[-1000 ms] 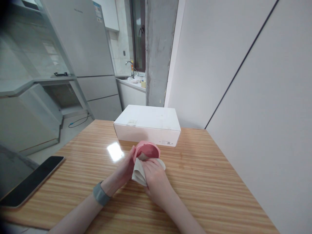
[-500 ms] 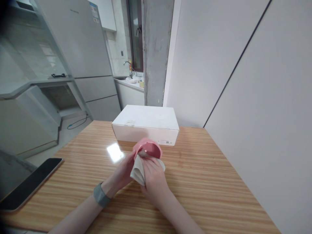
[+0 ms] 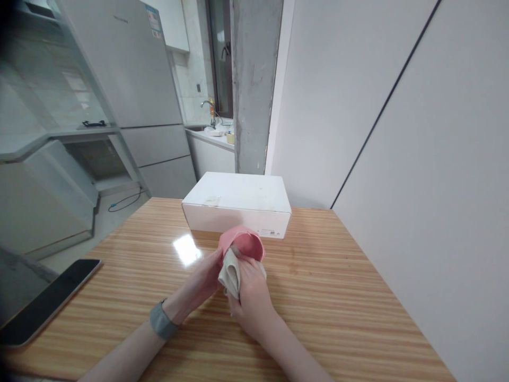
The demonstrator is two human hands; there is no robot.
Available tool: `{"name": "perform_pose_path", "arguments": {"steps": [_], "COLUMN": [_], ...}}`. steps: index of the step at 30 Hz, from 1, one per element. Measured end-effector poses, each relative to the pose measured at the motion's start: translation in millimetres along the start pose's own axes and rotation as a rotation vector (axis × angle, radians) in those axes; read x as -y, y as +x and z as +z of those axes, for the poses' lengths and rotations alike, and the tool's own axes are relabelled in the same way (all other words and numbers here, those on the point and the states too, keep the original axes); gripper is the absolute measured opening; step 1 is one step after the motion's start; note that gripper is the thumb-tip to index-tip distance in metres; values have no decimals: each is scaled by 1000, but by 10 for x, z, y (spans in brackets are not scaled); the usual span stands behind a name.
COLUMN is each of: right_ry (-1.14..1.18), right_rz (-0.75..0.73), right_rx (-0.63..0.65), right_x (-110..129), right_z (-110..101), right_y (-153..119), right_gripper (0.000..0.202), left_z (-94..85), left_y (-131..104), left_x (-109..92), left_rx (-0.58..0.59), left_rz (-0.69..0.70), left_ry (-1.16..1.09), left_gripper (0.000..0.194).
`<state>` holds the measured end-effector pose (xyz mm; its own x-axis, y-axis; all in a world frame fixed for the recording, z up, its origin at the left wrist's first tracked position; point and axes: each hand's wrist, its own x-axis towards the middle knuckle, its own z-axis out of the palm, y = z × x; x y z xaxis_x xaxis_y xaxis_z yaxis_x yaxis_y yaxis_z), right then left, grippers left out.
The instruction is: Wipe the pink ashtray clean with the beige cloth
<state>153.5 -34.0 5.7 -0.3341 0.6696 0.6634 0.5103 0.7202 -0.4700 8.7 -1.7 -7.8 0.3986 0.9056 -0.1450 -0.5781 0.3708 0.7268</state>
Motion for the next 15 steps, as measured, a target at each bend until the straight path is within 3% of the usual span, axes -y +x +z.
{"name": "perform_pose_path", "arguments": {"steps": [10,15], "right_ry": [-60,-120], "right_rz": [-154,-183], "right_rx": [171,146], "right_x": [53,0], "right_z": [-83,-67], "right_y": [60,62], "right_gripper": [47,49], "left_z": [-132,-118], "left_y": [28,48], "left_x": [-131,-56], "left_rx": [-191,-136], "left_rz": [49,54], "left_ry": [213,146], "left_gripper": [41,40]}}
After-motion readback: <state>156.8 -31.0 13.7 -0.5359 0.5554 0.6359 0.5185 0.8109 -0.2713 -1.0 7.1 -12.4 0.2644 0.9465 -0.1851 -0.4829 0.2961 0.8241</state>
